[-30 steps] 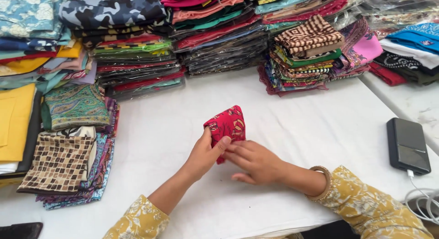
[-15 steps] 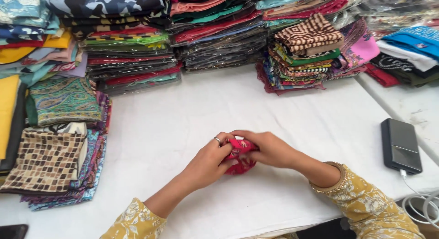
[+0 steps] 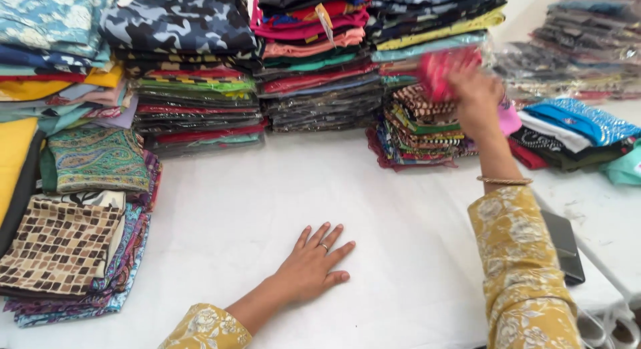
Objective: The person folds several scarves of different colors and patterns on a white table. They unfold each scarf, fold it into a smaller rectangle, and place it on a stack. The scarves include a brown one, a patterned one, a red one, a pink one, and a black one.
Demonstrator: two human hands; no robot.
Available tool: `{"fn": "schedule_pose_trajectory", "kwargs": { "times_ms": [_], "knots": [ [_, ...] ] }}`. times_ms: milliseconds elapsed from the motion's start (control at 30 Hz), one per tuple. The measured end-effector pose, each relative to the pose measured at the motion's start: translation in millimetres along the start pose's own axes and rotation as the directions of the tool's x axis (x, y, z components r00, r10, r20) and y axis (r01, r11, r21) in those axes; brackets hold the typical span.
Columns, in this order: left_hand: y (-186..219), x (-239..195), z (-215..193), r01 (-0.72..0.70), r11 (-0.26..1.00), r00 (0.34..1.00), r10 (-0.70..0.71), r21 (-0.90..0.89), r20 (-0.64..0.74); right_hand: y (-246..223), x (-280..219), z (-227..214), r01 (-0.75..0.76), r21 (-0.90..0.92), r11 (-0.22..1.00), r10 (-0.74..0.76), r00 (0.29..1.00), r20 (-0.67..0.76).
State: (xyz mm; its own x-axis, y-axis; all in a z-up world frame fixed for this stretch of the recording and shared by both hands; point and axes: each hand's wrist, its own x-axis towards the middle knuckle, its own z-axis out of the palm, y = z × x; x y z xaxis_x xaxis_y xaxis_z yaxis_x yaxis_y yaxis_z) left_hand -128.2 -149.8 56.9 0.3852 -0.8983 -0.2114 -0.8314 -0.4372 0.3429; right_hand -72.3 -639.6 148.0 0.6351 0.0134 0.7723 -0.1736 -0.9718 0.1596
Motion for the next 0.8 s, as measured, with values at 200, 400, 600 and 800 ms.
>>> {"fn": "schedule_pose_trajectory", "kwargs": {
  "times_ms": [200, 400, 600, 800],
  "knots": [
    [2, 0, -5, 0.013, 1.0, 0.997, -0.012, -0.005, 0.072, -2, -28, 21, -0.007, 0.4, 0.916, -0.102, 0.963, 0.249],
    [-53, 41, 74, 0.071, 0.747, 0.501, 0.546, 0.66, -0.672, 18, -19, 37, -0.069, 0.387, 0.92, -0.072, 0.938, 0.339],
    [1, 0, -2, 0.001, 1.0, 0.999, -0.001, 0.005, 0.032, -10, 15, -6, -0.186, 0.185, 0.965, 0.032, 0.783, 0.621],
    [-47, 11, 4, -0.063, 0.986, 0.994, 0.075, 0.153, -0.073, -139, -11, -10, 0.157, 0.206, 0.966, -0.209, 0.943, 0.261]
  ]
}}
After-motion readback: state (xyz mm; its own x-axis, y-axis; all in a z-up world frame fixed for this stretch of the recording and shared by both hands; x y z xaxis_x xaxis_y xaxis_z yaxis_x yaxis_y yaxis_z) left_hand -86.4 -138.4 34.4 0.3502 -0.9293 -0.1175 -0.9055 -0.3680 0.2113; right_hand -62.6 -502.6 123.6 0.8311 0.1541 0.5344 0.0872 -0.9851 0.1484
